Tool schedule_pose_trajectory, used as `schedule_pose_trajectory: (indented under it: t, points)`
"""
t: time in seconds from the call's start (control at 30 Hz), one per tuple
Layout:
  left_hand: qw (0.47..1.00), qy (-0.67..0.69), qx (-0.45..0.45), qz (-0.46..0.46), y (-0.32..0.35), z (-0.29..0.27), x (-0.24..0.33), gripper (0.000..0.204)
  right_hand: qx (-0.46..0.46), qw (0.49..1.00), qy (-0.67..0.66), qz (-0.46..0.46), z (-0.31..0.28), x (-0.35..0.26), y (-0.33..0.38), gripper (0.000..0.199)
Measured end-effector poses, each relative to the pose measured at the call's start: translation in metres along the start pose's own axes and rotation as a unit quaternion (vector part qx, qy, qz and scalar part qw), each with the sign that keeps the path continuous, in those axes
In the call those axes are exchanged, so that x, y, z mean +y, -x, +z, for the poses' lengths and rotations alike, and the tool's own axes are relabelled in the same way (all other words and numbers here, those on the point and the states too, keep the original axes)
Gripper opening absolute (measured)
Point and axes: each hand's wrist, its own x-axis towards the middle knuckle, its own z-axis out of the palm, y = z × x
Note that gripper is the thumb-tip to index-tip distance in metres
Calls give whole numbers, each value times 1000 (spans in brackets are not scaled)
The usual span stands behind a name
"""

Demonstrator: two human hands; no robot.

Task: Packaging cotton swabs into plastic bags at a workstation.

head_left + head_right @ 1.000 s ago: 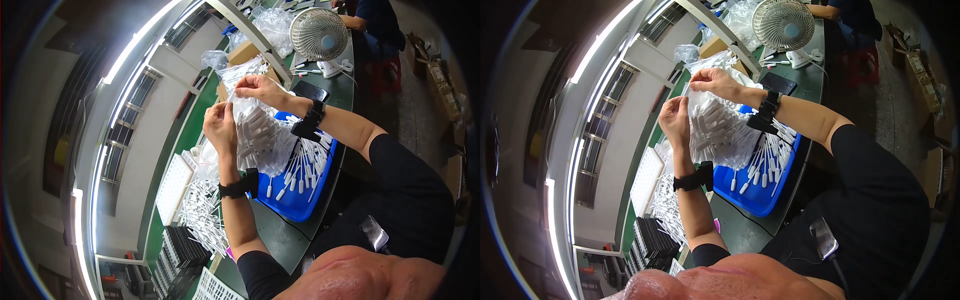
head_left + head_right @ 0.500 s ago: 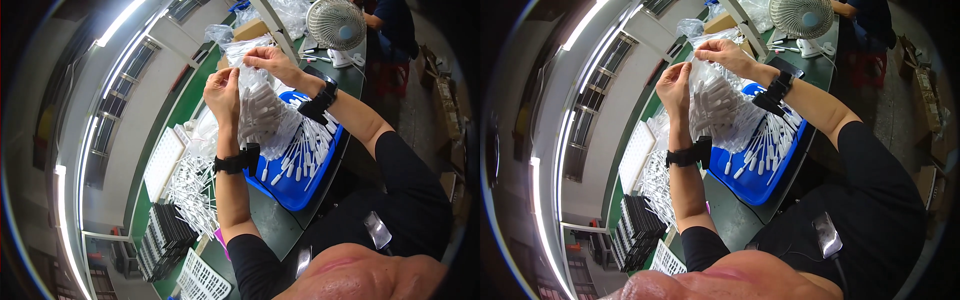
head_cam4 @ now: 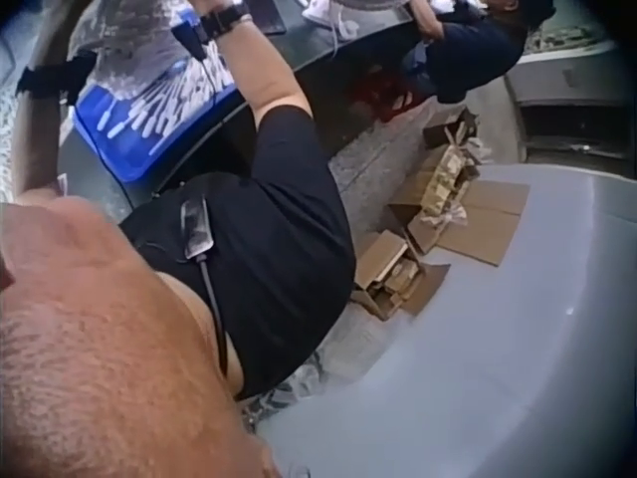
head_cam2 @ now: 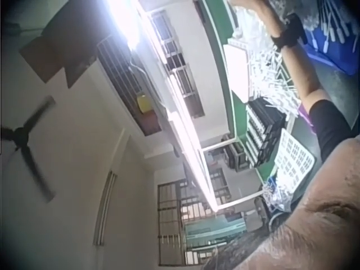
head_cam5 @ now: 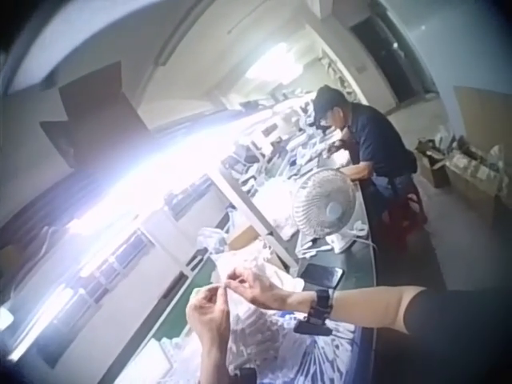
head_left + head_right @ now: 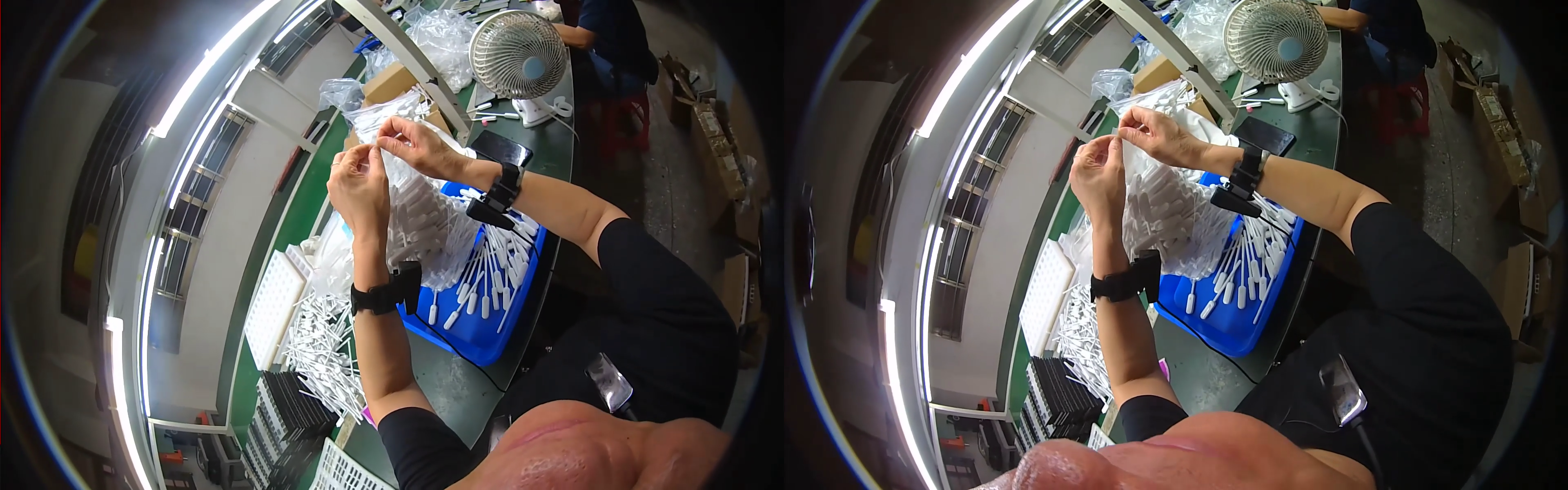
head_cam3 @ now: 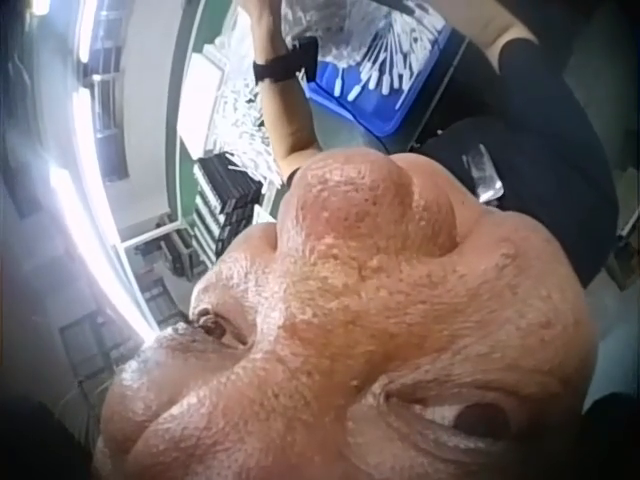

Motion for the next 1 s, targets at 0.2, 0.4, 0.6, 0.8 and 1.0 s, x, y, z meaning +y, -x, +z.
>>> schedule_pose_trajectory:
  t: [0.2, 0.4, 0.6, 0.8, 1.0]
  points:
    - [972, -213, 28, 98, 6, 5, 1, 15, 32, 999, 32, -29, 7, 4, 1, 23]
    - [944, -302, 34, 126, 21, 2, 6, 14, 75, 995, 62, -34, 10, 1, 6, 23]
    - [949, -288, 48, 120, 23, -8, 3, 14, -41, 993, -99, 57, -1, -2, -1, 24]
    - [958, -259, 53, 110, 25, -8, 8, 14, -84, 993, -75, 28, -3, 1, 5, 26]
    - [980, -180, 38, 73, 24, -14, 15, 12, -67, 988, -135, 38, -2, -4, 7, 28]
